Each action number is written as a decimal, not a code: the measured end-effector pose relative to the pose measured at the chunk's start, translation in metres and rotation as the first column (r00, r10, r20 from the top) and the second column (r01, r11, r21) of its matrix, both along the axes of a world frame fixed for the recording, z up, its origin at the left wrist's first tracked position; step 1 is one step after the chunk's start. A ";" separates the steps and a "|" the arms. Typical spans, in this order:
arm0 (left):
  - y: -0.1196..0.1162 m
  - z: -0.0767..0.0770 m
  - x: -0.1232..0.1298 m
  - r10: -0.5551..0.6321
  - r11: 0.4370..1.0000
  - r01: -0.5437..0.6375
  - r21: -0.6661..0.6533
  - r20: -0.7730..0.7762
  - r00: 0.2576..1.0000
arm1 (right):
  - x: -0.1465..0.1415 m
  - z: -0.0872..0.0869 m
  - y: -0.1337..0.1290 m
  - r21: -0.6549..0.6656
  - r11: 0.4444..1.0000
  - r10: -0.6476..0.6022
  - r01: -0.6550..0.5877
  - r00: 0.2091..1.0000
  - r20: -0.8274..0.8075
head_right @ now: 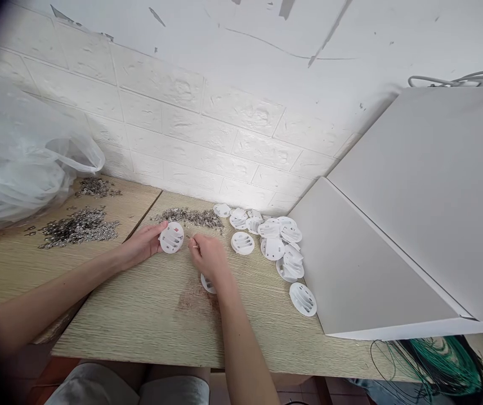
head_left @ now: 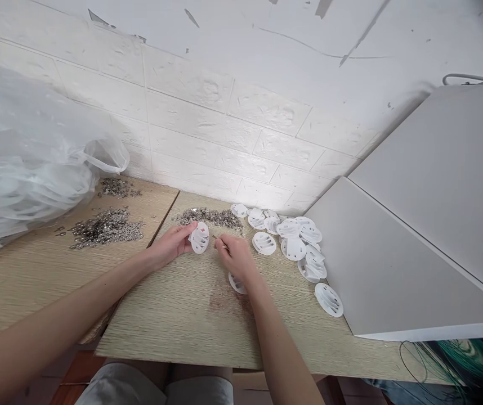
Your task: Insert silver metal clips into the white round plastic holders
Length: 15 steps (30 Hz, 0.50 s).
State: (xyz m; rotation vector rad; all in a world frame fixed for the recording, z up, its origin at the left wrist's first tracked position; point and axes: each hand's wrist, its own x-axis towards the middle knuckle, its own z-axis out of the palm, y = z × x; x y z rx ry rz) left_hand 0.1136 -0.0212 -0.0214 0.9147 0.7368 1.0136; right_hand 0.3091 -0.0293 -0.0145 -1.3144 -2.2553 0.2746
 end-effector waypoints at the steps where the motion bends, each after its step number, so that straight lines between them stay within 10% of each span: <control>1: 0.000 -0.001 0.000 -0.002 1.000 0.002 0.004 -0.001 1.000 | 0.000 0.000 0.000 0.004 1.000 0.009 -0.009 1.000 0.020; 15: -0.002 0.001 0.000 -0.035 0.998 0.037 0.045 -0.046 0.998 | -0.002 0.002 -0.003 0.058 0.998 -0.022 0.010 0.978 0.207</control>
